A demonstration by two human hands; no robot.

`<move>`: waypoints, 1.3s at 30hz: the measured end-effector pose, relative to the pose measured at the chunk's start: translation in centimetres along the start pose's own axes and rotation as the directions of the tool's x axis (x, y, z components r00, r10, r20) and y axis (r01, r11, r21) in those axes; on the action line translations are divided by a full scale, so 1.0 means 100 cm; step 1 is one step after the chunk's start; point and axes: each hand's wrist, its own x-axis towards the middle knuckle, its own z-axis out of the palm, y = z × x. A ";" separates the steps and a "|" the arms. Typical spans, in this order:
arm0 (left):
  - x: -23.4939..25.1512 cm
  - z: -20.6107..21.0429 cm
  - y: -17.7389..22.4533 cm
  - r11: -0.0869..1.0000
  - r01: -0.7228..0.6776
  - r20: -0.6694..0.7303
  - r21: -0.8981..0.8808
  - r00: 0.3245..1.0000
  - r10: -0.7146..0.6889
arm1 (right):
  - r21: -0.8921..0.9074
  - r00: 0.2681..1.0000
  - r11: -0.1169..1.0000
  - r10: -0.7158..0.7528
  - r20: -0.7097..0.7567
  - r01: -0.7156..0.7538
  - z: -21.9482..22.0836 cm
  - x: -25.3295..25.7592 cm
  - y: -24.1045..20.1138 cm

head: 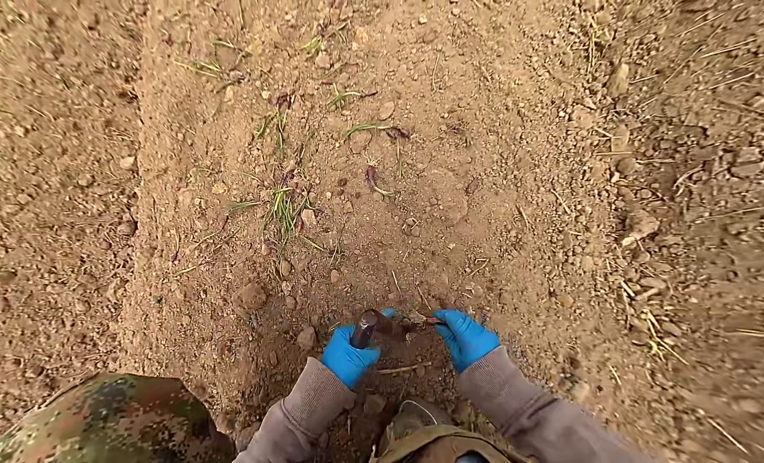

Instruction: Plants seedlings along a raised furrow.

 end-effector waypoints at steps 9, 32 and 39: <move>-0.076 -0.077 0.055 0.940 -0.339 -0.162 0.029 0.927 0.339 | -0.012 0.991 0.995 -0.097 0.090 0.098 0.045 0.037 -0.047; -0.051 -0.082 0.001 0.957 -0.245 -0.138 -0.154 0.965 0.225 | 0.087 0.940 0.995 -0.021 -0.340 0.054 0.054 -0.006 0.050; -0.055 -0.021 0.077 0.909 -0.406 0.091 0.097 0.913 0.399 | 0.081 0.959 0.996 0.056 -0.278 -0.034 0.040 -0.013 0.041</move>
